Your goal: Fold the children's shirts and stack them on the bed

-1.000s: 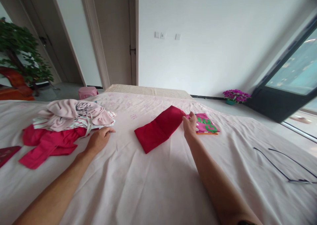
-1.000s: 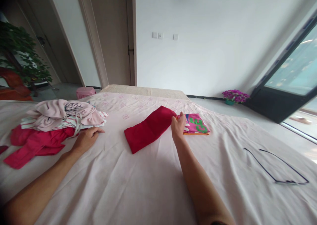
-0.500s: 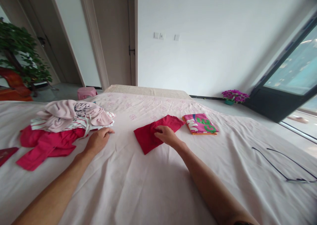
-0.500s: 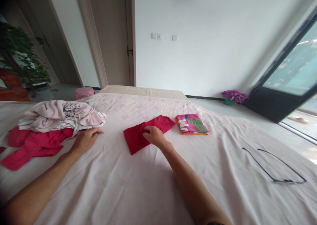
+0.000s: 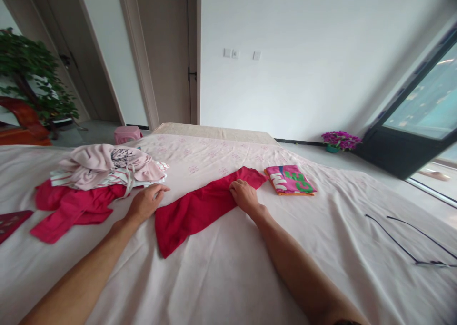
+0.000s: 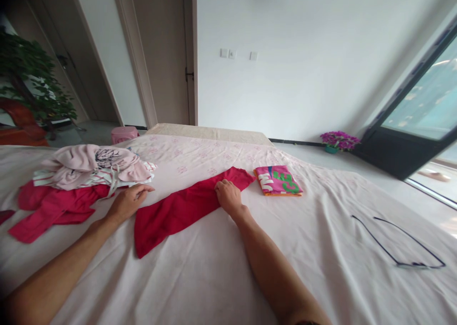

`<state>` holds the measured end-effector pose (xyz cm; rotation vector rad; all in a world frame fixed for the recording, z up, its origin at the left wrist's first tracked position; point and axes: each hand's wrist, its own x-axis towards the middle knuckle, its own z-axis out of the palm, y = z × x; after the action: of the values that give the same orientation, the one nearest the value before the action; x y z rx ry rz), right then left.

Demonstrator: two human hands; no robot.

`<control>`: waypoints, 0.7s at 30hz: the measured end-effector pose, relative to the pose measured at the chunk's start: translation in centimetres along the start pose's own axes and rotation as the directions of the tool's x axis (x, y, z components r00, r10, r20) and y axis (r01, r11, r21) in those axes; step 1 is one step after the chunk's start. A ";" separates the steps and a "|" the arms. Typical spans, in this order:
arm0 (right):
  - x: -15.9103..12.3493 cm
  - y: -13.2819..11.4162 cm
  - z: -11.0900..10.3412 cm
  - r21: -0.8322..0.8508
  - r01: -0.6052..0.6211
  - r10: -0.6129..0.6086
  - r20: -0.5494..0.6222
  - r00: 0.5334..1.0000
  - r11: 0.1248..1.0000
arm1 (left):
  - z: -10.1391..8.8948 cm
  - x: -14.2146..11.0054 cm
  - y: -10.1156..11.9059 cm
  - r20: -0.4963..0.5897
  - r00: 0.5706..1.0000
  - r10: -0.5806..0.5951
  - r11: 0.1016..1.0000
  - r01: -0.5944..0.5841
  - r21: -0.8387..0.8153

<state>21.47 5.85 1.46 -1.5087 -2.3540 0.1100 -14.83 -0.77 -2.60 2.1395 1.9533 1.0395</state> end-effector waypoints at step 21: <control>-0.6 -0.3 -1.7 0.231 0.349 -0.335 -0.097 0.937 0.908 | -1.0 -5.6 17.2 0.360 0.747 0.559 0.828 -0.475 -0.300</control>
<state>21.99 4.93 3.02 -0.9572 -2.4161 0.2578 -0.34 -9.48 3.90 2.5796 1.0319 0.6604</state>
